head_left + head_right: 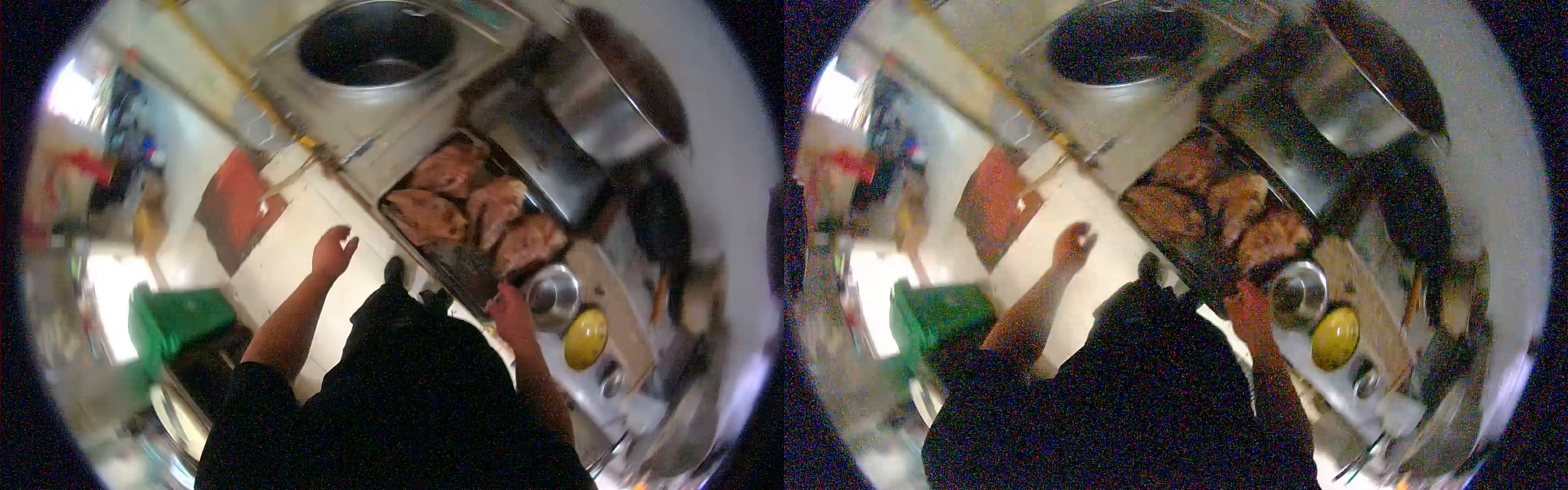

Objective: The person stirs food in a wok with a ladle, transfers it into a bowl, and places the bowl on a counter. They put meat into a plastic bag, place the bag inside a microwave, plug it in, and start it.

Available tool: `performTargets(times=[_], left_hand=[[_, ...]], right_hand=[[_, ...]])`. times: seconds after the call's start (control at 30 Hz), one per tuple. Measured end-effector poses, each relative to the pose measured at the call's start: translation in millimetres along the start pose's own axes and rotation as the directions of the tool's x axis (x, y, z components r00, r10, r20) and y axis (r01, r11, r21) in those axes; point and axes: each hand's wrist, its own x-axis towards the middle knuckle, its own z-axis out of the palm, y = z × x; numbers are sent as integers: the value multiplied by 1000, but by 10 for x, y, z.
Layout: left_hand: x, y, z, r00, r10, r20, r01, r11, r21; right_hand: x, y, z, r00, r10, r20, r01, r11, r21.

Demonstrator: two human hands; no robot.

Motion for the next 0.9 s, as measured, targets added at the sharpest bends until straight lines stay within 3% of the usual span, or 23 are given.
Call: performTargets(times=[0.07, 0.13, 0.17, 0.2, 0.23, 0.3, 0.37, 0.4, 0.53, 0.6, 0.63, 0.73, 0.77, 0.9], left_hand=[[-557, -187, -204, 970, -243, 27, 242, 969, 41], [-1212, -643, -229, 922, -388, -14, 387, 916, 110], [-1535, -770, -317, 897, -442, -23, 438, 879, 188], [-1841, -863, -413, 863, -504, -34, 494, 829, 262], [-2100, -986, -510, 785, -619, -36, 604, 750, 269], [-2551, -978, -817, 567, -820, -73, 812, 543, 215], [-2926, -1155, -1068, 432, -893, -121, 897, 413, 156], [-3142, -1385, -1049, 371, -920, -126, 924, 352, 148], [-3610, -1788, -1232, 221, -961, -165, 970, 234, -63], [-3766, -2040, -1301, 228, -963, -140, 966, 243, -92], [-3825, -2141, -1381, 201, -968, -150, 967, 220, -125], [-3969, -2488, -1664, 204, -961, -188, 945, 243, -220], [-4000, -2581, -1752, 197, -967, -160, 951, 228, -207], [-4031, -2871, -2076, 121, -987, -106, 948, 146, -282]], right_hand=[[188, -34, 234, 969, -241, 58, 240, 970, 31], [219, -635, 214, 928, -249, 278, 270, 962, -40], [298, -590, 434, 910, -280, 306, 318, 945, -80], [362, -642, 561, 840, -439, 319, 473, 881, -33], [415, -812, 635, 781, -501, 373, 545, 839, -14], [552, -1083, 860, 749, -448, 488, 487, 872, 53], [625, -1605, 1028, 684, -451, 573, 560, 828, -16], [663, -1806, 1138, 691, -402, 601, 569, 816, -107], [1075, -2115, 1902, 579, -575, 578, 716, 698, -23], [1059, -2515, 2278, 522, -588, 618, 787, 611, -83], [1056, -2784, 2490, 504, -512, 695, 793, 593, -138], [1026, -3301, 3179, 368, -595, 714, 884, 461, -72], [998, -3517, 3334, 170, -719, 674, 957, 283, 61], [841, -4454, 3768, 149, -641, 753, 963, 267, 36]])
